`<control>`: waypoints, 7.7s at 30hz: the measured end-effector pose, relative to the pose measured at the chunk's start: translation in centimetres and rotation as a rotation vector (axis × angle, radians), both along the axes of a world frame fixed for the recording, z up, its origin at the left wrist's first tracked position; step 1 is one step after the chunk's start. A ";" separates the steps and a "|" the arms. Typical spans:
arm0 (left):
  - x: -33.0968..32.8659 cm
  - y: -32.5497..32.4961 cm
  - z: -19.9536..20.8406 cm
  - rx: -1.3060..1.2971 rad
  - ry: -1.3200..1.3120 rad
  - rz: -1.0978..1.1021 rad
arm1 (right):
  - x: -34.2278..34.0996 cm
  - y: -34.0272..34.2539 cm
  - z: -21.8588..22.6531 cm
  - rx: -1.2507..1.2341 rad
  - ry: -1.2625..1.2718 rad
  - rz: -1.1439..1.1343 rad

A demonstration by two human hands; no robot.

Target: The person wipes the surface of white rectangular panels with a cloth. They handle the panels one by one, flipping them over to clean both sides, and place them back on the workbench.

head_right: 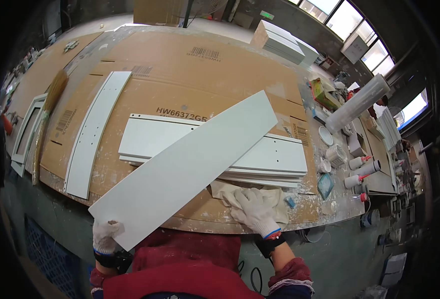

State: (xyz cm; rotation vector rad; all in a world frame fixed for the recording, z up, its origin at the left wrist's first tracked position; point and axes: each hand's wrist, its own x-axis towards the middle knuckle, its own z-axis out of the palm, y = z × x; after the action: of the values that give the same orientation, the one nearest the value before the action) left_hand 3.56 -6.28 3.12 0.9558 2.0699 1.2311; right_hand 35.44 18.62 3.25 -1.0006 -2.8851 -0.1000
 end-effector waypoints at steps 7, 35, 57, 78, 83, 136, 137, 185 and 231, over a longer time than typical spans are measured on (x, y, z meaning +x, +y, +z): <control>-0.7 -1.6 3.5 -0.060 0.198 -0.178 | -3.1 -1.1 7.4 -1.185 1.141 -0.295; -1.8 -7.0 -1.5 1.028 -0.855 0.676 | -22.9 -0.7 8.4 -1.868 0.946 0.068; -14.5 -2.7 -8.7 0.853 -0.614 0.596 | -10.8 -1.4 4.9 -1.685 0.508 -0.254; -15.0 -2.1 0.8 -0.716 0.015 0.630 | -4.8 0.5 3.4 -1.628 0.672 -0.427; -17.1 -1.1 3.5 -0.535 0.423 0.438 | -3.9 0.8 7.6 -1.605 0.567 -0.444; -9.1 6.4 0.2 0.110 -0.106 0.078 | -10.3 19.8 17.7 -0.287 -0.320 -0.151; -8.7 7.5 1.2 0.106 -0.122 0.002 | -7.1 17.8 17.6 -0.343 -0.268 -0.271; -2.1 16.0 2.2 0.096 -0.240 0.397 | 0.7 2.5 -1.8 -0.310 0.352 -0.060; 7.1 24.0 2.8 0.057 0.961 -0.606 | 8.5 28.2 7.4 -0.515 0.545 -0.672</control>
State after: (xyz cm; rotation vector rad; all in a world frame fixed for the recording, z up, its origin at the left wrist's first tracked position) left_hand 10.63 17.73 5.96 2.3082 2.0637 0.5220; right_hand 43.95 46.87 10.65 -1.7110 -2.0140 0.7737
